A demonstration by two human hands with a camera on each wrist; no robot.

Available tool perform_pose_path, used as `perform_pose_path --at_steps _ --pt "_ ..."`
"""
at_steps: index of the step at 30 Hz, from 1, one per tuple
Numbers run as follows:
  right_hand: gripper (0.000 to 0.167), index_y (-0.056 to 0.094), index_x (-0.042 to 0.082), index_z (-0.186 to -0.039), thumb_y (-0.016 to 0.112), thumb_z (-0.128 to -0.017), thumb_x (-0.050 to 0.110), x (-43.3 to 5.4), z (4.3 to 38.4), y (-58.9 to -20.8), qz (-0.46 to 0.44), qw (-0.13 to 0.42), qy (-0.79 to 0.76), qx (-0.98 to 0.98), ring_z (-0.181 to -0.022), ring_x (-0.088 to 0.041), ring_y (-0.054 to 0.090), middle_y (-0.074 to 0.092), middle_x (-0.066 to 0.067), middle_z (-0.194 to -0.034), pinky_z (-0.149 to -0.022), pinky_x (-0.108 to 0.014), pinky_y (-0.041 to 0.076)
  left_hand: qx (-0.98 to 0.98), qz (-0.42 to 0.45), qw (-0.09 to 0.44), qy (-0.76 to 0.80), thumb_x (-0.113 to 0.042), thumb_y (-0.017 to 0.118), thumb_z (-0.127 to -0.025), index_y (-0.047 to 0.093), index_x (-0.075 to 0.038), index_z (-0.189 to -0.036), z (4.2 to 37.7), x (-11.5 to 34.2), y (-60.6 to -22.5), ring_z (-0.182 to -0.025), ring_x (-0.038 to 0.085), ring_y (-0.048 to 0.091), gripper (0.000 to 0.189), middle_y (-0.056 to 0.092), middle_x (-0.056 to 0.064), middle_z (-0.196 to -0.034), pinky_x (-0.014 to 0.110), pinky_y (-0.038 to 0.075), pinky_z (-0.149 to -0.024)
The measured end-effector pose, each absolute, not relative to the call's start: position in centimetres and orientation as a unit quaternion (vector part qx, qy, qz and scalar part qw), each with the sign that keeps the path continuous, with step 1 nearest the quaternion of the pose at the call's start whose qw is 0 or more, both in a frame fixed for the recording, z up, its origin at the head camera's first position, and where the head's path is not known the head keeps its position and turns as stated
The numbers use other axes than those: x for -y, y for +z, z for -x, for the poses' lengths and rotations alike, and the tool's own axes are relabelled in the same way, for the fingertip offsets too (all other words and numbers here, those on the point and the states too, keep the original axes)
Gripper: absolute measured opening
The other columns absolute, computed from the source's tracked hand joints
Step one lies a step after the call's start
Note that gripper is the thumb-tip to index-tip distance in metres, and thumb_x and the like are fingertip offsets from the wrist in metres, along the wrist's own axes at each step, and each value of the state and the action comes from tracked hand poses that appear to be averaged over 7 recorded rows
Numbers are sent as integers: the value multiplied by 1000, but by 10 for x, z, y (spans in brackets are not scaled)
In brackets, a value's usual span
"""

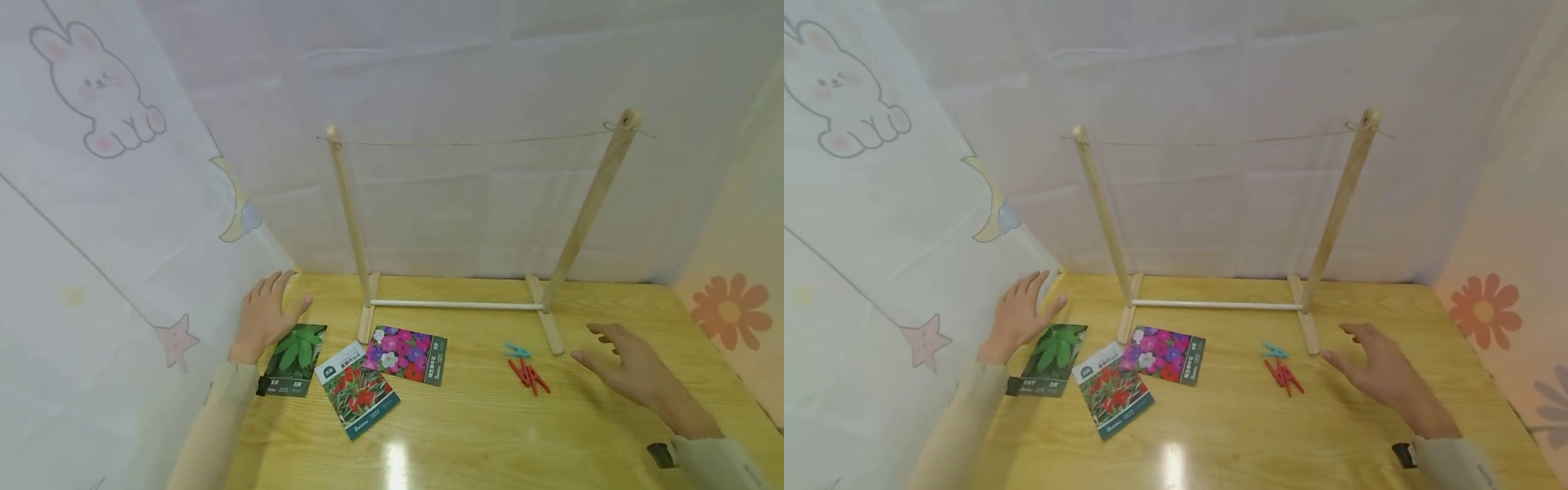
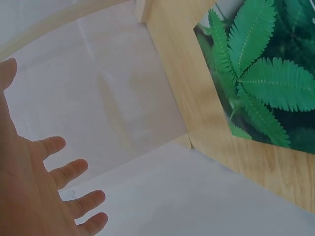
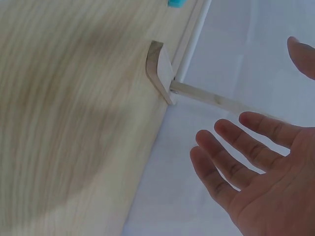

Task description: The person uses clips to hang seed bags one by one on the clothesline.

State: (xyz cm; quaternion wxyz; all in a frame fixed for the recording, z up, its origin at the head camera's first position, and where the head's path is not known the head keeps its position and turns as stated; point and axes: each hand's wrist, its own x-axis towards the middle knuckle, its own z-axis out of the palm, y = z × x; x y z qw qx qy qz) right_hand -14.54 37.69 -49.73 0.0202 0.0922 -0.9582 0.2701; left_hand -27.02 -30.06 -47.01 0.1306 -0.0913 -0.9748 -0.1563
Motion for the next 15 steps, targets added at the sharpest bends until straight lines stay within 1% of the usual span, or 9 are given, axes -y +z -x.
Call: perform_pose_path --at_steps 6,11,15 --pt "70 51 -6 -151 71 -104 43 -365 140 -504 -97 23 280 955 -120 -58 59 57 -32 -142 -88 -72 54 974 81 127 -169 -69 54 -102 34 -13 -168 264 300 -478 -150 55 36 89 38 25 -167 75 27 -118" --pt "66 54 -7 -147 73 -103 39 -356 137 -513 -108 42 288 950 -117 -55 63 61 -32 -137 -89 -71 55 975 71 122 -173 -70 52 -102 34 -12 -168 261 299 -487 -150 54 36 90 38 25 -167 75 28 -119" --pt "67 56 -7 -145 75 -101 40 -349 134 -520 -105 40 290 950 -114 -51 65 63 -31 -135 -88 -68 57 974 67 122 -181 -70 53 -103 36 -10 -167 258 298 -494 -148 55 38 90 39 25 -166 75 29 -118"
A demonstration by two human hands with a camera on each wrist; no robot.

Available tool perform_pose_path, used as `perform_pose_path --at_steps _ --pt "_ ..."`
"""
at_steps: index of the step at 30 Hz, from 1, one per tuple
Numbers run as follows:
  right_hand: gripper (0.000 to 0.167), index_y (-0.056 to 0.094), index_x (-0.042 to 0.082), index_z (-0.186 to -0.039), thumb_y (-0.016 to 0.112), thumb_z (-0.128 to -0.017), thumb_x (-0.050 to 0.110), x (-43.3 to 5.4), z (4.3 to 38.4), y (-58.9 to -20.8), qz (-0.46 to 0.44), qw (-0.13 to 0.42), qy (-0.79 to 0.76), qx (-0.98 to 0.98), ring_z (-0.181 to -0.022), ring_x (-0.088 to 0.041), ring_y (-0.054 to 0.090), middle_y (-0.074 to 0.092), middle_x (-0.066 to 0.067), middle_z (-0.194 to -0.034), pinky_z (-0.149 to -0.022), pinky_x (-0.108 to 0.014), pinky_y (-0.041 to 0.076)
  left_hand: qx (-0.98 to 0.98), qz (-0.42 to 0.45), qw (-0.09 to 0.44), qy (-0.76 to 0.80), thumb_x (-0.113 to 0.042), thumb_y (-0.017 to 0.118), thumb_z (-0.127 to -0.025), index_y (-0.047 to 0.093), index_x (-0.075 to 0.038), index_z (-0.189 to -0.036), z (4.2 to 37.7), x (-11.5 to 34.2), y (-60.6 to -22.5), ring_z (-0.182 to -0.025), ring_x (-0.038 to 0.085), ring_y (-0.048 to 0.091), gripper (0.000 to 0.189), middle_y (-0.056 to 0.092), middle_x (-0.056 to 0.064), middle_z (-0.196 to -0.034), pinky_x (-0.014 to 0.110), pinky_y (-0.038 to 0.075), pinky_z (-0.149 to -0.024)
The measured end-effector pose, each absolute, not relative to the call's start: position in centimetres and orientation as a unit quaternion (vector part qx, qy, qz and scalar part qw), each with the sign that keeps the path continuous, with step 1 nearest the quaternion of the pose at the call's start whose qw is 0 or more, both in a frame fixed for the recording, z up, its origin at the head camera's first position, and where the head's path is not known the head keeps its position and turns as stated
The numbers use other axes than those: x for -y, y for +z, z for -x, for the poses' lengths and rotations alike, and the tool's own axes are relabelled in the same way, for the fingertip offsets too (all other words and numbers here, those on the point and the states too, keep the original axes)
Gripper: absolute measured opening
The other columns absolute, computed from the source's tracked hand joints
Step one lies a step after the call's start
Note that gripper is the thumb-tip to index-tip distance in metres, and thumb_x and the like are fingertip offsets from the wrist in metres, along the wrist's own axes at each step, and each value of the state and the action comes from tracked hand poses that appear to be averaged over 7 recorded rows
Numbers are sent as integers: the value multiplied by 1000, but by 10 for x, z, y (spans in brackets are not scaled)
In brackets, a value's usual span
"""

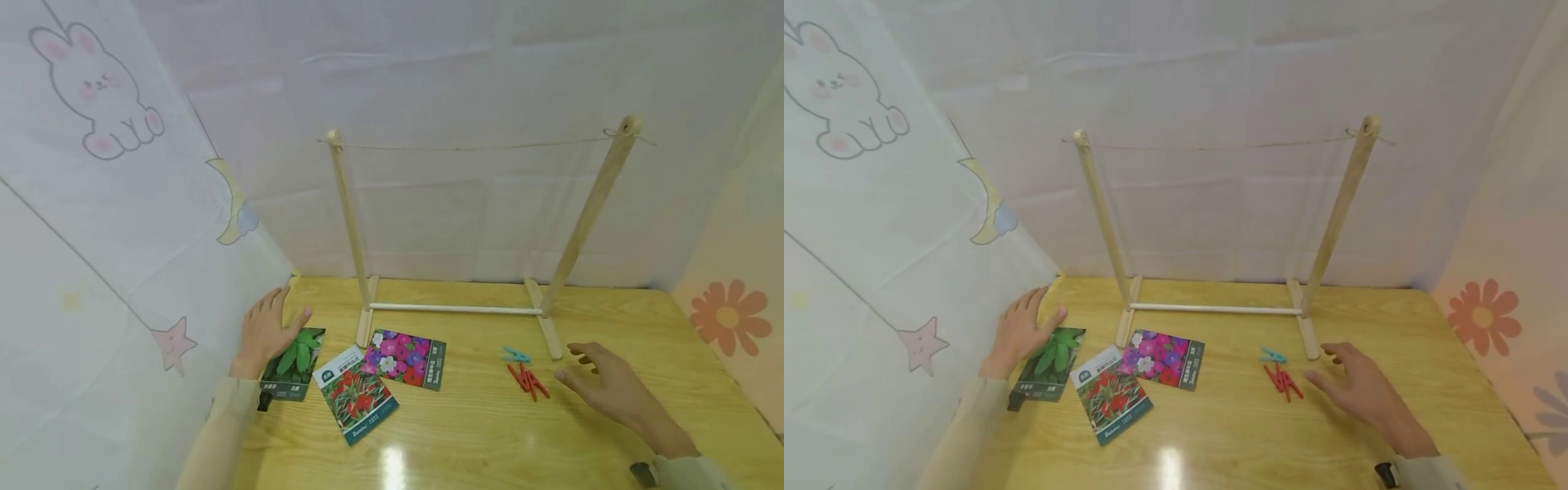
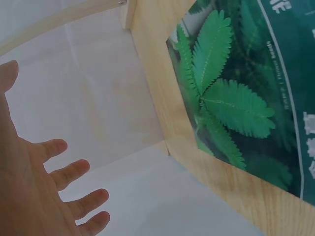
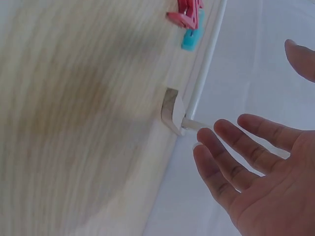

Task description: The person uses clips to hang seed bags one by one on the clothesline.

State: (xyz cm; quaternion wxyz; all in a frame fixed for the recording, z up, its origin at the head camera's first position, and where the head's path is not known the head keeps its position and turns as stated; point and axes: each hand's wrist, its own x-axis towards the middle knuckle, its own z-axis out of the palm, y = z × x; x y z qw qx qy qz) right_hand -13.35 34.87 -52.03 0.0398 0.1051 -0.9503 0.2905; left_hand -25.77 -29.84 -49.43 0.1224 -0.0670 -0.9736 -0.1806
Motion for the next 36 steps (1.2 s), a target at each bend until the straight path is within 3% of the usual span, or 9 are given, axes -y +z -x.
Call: perform_pose_path --at_steps 9,17,24,30,36 --pt "63 62 -8 -136 82 -96 36 -336 130 -537 -100 38 304 947 -102 -37 70 69 -24 -122 -76 -47 61 974 59 112 -189 -67 54 -104 36 -9 -166 250 303 -506 -144 57 42 87 42 26 -164 76 33 -114" --pt "65 64 -8 -134 87 -91 36 -328 131 -544 -110 37 303 946 -98 -32 70 70 -21 -119 -74 -48 62 978 49 94 -181 -67 52 -105 34 -6 -167 246 309 -517 -141 60 45 89 42 30 -163 77 38 -109" --pt "63 69 -7 -125 92 -86 37 -318 126 -554 -124 39 287 949 -91 -20 68 74 -8 -109 -73 -31 59 981 40 66 -180 -65 51 -106 35 4 -163 239 316 -531 -131 62 53 90 47 38 -155 74 45 -105" --pt "57 72 -5 -115 95 -81 35 -312 127 -559 -133 64 279 949 -84 -10 63 69 -1 -97 -70 -27 57 983 17 34 -181 -60 61 -103 40 7 -159 234 316 -537 -127 61 54 90 50 38 -151 72 48 -102" --pt "61 70 -7 -117 94 -83 37 -308 130 -557 -109 17 297 949 -79 -4 53 65 1 -93 -66 -23 51 984 3 18 -175 -53 68 -100 47 9 -153 229 318 -539 -123 59 57 85 54 37 -146 70 49 -99"
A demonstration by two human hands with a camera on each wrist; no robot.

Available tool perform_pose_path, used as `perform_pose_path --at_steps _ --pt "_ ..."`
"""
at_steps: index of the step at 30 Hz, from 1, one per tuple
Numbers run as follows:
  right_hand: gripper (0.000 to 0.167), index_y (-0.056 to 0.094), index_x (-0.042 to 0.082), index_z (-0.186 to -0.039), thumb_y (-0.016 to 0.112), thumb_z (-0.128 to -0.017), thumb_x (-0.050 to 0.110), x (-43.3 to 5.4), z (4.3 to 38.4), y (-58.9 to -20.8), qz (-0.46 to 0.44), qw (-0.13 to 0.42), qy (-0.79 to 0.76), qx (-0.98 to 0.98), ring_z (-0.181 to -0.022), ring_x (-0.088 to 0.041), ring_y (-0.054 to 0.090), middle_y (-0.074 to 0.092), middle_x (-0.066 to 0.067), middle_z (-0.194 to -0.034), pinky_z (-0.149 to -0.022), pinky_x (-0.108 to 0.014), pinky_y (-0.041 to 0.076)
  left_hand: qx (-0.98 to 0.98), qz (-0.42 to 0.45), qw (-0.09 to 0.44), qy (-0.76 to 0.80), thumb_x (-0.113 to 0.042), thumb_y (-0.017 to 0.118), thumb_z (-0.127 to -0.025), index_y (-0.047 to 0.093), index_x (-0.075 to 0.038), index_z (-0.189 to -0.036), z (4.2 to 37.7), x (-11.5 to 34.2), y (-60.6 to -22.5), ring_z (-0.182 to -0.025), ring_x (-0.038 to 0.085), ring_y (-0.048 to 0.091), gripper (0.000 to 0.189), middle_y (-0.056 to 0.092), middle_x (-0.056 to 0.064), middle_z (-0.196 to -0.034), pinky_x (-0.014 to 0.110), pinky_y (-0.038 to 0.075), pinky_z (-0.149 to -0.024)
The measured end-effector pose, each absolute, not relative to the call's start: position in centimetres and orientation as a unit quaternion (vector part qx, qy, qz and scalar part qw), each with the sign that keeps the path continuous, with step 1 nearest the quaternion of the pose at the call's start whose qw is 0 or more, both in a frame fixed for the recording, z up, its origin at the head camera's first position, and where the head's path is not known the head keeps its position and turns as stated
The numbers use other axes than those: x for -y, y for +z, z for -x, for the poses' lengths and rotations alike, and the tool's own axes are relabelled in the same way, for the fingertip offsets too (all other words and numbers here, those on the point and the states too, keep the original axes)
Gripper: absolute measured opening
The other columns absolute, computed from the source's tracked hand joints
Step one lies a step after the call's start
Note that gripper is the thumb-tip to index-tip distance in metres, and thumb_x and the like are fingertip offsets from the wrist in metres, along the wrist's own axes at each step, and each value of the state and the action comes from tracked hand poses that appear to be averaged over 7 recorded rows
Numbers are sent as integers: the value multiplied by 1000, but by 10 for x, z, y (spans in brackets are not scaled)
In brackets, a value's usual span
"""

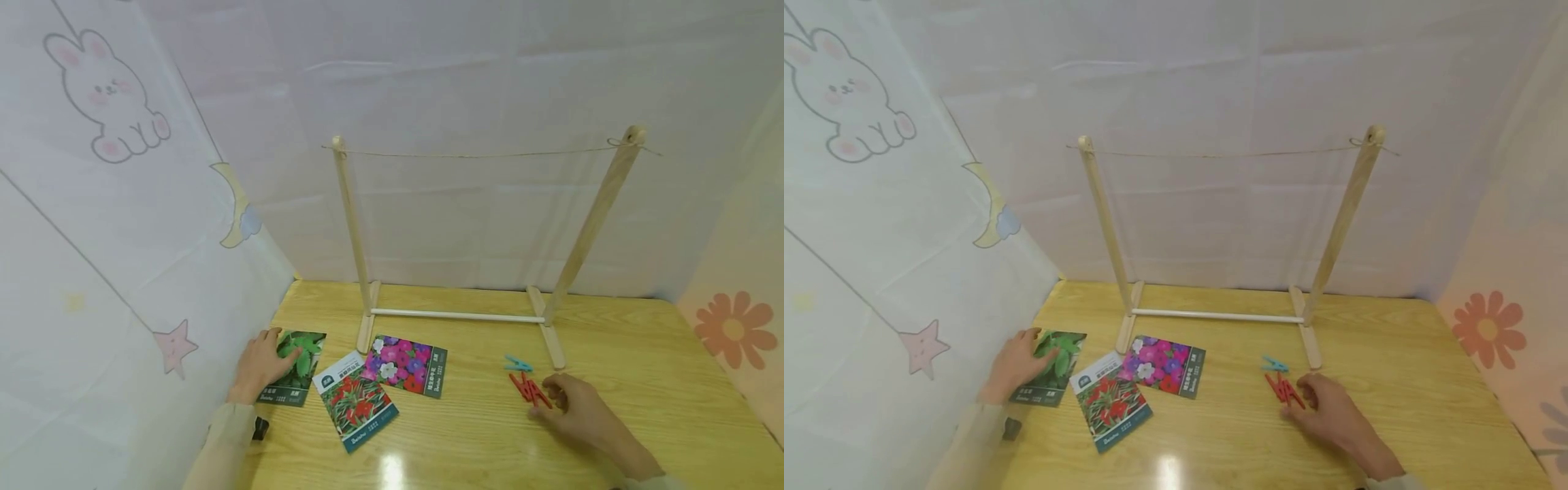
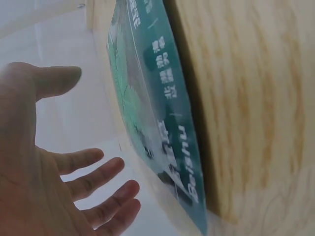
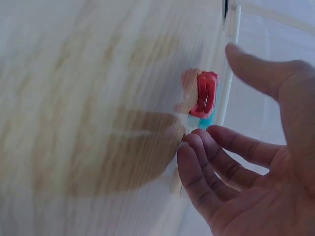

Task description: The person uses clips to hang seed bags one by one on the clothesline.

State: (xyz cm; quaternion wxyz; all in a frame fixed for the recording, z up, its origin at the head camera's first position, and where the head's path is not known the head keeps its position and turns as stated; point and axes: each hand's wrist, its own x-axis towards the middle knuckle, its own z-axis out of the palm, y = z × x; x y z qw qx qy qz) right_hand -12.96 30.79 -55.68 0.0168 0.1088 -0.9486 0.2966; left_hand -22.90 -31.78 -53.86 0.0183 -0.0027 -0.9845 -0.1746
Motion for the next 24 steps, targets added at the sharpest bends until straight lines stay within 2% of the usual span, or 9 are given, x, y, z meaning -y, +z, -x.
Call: perform_pose_path --at_steps 3,8,14,24 --pt "60 70 -7 -117 94 -83 37 -305 129 -554 -97 -2 305 947 -78 -5 53 64 1 -93 -65 -22 50 983 -10 5 -186 -53 69 -100 45 10 -154 228 319 -542 -126 58 56 86 53 37 -147 70 50 -100" --pt "51 72 -3 -111 94 -84 33 -300 130 -552 -94 -3 301 949 -77 -7 53 62 1 -90 -64 -22 49 978 -30 -15 -204 -50 71 -98 41 12 -155 227 321 -545 -127 57 56 89 55 37 -144 69 52 -98" --pt "41 72 2 -107 92 -85 30 -301 131 -557 -92 -8 303 948 -75 -6 50 59 2 -87 -63 -22 46 976 -44 -26 -210 -38 78 -94 41 11 -153 226 320 -543 -123 54 58 85 56 36 -139 68 52 -97" --pt "36 72 4 -105 90 -88 30 -304 131 -561 -89 -18 310 946 -73 -4 48 58 4 -83 -61 -22 45 967 -37 -30 -249 -23 84 -91 39 15 -151 235 320 -542 -123 56 57 84 53 41 -137 66 50 -103"
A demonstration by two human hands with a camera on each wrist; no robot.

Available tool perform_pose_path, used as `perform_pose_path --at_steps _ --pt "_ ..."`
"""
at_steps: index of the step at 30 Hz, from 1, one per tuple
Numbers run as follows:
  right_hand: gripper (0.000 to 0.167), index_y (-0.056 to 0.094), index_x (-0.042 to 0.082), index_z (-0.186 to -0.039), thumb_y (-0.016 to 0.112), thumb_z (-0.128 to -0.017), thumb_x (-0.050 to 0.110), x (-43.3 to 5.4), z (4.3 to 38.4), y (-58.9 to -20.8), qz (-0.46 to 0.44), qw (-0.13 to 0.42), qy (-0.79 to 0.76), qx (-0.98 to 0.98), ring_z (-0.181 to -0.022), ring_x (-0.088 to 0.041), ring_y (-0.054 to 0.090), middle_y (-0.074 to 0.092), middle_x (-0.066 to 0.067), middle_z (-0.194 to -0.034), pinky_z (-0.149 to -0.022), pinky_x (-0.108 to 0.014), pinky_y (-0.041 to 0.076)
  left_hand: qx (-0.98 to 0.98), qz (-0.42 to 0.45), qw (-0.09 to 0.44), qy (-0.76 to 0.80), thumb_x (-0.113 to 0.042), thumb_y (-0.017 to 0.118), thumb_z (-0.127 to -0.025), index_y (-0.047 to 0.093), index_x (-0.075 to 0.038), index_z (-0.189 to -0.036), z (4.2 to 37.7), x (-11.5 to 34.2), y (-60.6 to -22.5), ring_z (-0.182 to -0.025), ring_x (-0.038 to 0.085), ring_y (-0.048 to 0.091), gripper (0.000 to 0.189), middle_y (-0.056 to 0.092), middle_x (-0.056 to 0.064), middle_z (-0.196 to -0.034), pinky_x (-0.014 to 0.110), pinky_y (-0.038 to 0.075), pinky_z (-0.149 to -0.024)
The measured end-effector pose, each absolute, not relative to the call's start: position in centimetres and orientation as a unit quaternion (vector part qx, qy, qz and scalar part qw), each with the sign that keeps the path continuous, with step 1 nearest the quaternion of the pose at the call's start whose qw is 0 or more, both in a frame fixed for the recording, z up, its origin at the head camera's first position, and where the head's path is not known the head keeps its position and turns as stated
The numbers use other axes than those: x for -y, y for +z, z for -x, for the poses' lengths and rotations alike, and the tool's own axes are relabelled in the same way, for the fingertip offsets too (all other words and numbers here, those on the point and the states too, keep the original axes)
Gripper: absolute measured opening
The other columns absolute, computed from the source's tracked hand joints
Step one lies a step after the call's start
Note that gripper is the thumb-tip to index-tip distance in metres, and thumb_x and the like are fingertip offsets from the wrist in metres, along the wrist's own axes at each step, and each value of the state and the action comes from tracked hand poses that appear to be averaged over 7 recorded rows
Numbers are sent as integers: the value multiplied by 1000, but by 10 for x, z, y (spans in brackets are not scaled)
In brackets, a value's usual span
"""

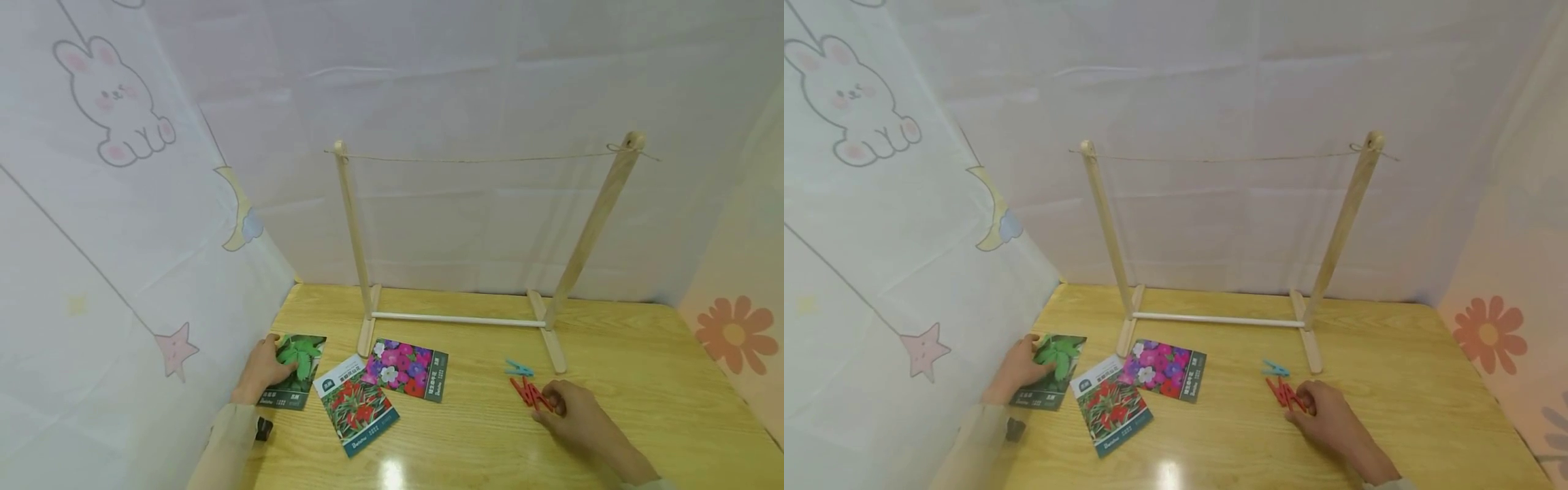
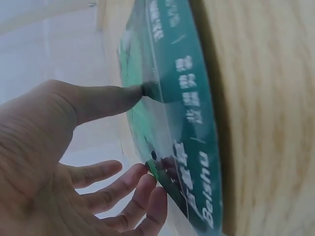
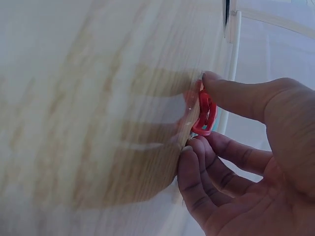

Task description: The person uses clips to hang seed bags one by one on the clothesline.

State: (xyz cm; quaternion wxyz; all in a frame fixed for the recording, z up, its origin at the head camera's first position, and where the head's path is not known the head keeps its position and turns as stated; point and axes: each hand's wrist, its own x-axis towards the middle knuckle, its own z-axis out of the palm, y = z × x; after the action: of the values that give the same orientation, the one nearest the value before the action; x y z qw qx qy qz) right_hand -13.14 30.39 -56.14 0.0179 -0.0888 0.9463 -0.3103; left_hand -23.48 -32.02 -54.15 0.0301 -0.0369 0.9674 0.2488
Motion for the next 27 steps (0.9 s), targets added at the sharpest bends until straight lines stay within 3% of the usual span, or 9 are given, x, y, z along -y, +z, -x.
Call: perform_pose_path --at_steps 16,22,27 --pt "28 72 3 -100 88 -90 24 -307 131 -558 59 46 -332 -940 -71 -5 50 62 1 -84 -61 -22 47 -949 39 42 310 -14 90 -85 36 15 -151 239 325 -541 -129 60 55 90 53 46 -140 67 48 -108" --pt "27 73 0 -104 87 -90 19 -308 131 -559 40 33 -343 -938 -72 -2 57 68 -1 -87 -62 -20 52 -948 44 55 312 -16 84 -92 31 13 -154 239 331 -540 -130 61 54 87 52 46 -142 68 50 -105" --pt "29 72 -1 -107 85 -93 20 -311 133 -555 40 23 -333 -942 -77 -6 63 70 -3 -92 -66 -21 55 -941 59 50 328 -7 71 -100 33 13 -154 237 336 -536 -128 57 57 69 55 41 -140 62 55 -99"
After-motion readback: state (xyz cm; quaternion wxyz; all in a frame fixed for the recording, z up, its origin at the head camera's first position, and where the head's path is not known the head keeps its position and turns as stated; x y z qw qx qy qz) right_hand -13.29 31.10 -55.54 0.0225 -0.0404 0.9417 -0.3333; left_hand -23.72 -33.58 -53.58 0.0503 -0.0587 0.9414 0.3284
